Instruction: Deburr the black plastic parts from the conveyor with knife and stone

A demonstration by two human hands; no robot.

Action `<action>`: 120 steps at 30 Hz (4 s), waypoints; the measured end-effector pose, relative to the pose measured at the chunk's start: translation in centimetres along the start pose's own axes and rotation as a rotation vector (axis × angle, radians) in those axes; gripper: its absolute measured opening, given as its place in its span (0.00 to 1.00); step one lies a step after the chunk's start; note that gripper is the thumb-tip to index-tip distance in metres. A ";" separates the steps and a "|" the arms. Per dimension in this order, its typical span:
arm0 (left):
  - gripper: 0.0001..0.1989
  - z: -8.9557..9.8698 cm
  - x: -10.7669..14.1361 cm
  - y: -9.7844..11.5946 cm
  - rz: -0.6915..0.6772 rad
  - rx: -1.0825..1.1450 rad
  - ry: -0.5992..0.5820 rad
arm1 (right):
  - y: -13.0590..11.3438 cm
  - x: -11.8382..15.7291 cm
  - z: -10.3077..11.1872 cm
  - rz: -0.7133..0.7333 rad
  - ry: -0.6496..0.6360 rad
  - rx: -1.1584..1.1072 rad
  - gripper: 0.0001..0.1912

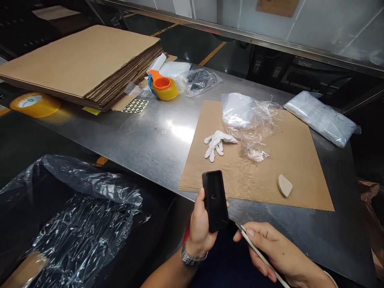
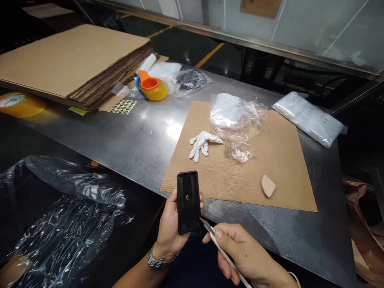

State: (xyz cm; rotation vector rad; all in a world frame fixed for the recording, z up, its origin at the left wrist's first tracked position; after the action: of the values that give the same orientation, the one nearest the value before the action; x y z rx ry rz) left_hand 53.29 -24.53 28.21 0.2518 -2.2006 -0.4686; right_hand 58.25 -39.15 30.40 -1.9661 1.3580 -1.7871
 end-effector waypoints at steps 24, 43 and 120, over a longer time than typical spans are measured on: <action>0.17 -0.6 -0.7 -1.0 0.179 0.213 -0.020 | -0.1 -1.9 -2.2 0.942 0.743 0.696 0.12; 0.16 -0.5 0.4 -2.9 0.395 0.161 -0.049 | -2.0 -2.4 -0.4 0.777 0.368 1.057 0.20; 0.18 1.0 1.2 -2.2 0.306 0.067 -0.061 | 0.7 -4.0 -0.9 0.586 0.369 0.171 0.37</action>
State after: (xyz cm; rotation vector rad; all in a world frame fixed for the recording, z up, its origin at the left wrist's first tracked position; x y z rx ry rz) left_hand 51.83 -26.70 27.55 -0.0653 -2.2656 -0.2364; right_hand 57.61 -36.35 27.39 -1.0277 1.5992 -1.9200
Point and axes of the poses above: each hand's wrist, its own x-axis away from the middle knuckle, its own z-axis out of the back of the hand, y = z × x, the point moved 2 cm from there along -x, towards the middle knuckle, and after that the axes turned 3 degrees about x, right-handed, at the moved point
